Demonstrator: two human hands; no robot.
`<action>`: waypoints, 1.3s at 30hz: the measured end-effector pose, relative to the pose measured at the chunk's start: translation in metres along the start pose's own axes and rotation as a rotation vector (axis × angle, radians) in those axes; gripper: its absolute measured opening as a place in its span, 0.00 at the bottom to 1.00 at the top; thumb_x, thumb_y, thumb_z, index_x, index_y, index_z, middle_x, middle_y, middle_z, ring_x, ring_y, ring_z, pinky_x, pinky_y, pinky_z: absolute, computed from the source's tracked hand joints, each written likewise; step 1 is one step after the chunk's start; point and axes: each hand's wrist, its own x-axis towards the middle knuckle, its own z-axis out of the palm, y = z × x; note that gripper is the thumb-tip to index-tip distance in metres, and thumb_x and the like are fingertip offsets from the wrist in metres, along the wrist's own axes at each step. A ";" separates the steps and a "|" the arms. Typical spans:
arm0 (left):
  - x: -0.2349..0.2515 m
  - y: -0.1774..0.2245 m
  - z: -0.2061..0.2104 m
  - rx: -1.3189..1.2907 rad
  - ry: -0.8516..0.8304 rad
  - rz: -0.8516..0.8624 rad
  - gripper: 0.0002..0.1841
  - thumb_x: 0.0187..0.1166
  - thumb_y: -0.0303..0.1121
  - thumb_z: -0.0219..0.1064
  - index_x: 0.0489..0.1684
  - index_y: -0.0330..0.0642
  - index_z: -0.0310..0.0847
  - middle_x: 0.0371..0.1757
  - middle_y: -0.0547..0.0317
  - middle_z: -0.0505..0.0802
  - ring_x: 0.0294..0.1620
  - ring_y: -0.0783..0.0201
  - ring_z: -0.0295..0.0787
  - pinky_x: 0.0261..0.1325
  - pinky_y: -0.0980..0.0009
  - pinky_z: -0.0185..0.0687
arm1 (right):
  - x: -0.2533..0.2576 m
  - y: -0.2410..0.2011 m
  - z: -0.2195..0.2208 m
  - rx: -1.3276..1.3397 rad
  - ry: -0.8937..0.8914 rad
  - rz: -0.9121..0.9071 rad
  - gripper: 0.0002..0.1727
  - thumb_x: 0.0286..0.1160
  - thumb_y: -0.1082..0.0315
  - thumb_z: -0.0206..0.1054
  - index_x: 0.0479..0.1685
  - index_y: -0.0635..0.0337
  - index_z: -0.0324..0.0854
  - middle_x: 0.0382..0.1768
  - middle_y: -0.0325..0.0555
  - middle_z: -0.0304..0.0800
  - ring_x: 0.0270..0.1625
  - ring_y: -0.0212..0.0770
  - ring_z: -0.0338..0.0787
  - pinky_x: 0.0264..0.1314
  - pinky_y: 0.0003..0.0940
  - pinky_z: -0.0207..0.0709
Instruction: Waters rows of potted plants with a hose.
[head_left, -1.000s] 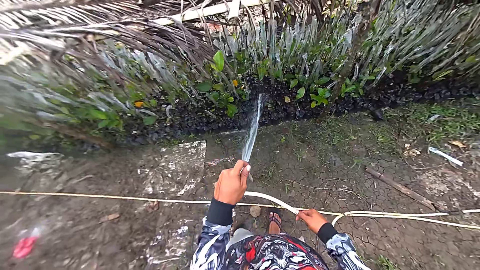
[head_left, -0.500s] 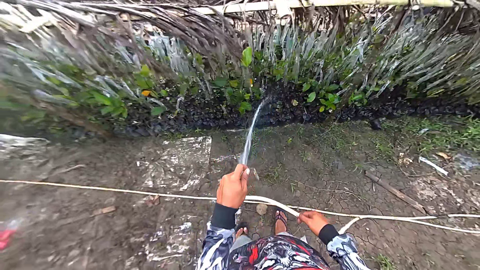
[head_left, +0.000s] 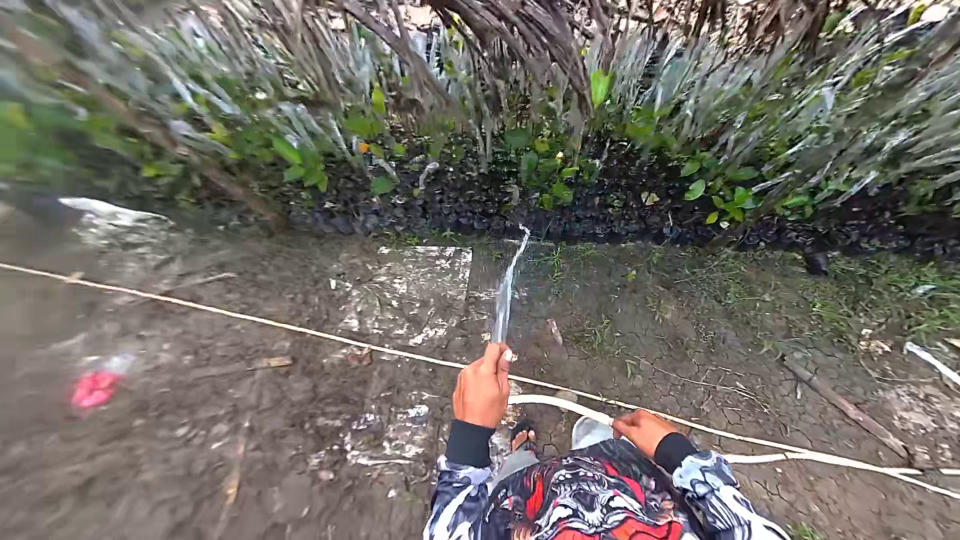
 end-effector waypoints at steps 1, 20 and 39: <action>-0.004 -0.007 -0.006 0.006 0.018 -0.019 0.20 0.91 0.45 0.51 0.57 0.43 0.88 0.28 0.49 0.93 0.30 0.47 0.93 0.37 0.46 0.87 | 0.000 -0.011 0.001 -0.010 -0.017 -0.008 0.29 0.89 0.41 0.53 0.53 0.51 0.94 0.56 0.55 0.95 0.66 0.57 0.89 0.74 0.65 0.72; 0.025 -0.054 -0.036 0.066 0.005 -0.050 0.20 0.90 0.45 0.53 0.49 0.42 0.90 0.26 0.50 0.93 0.28 0.48 0.94 0.34 0.47 0.88 | 0.067 -0.108 -0.028 -0.045 -0.126 -0.081 0.28 0.91 0.44 0.54 0.51 0.54 0.95 0.55 0.56 0.95 0.65 0.57 0.89 0.74 0.65 0.71; 0.122 -0.134 -0.103 0.137 0.050 -0.097 0.22 0.88 0.48 0.52 0.45 0.44 0.91 0.22 0.53 0.91 0.23 0.53 0.92 0.28 0.49 0.87 | 0.205 -0.314 -0.148 -0.326 -0.101 -0.203 0.36 0.85 0.34 0.53 0.58 0.55 0.92 0.64 0.61 0.91 0.75 0.64 0.83 0.79 0.70 0.68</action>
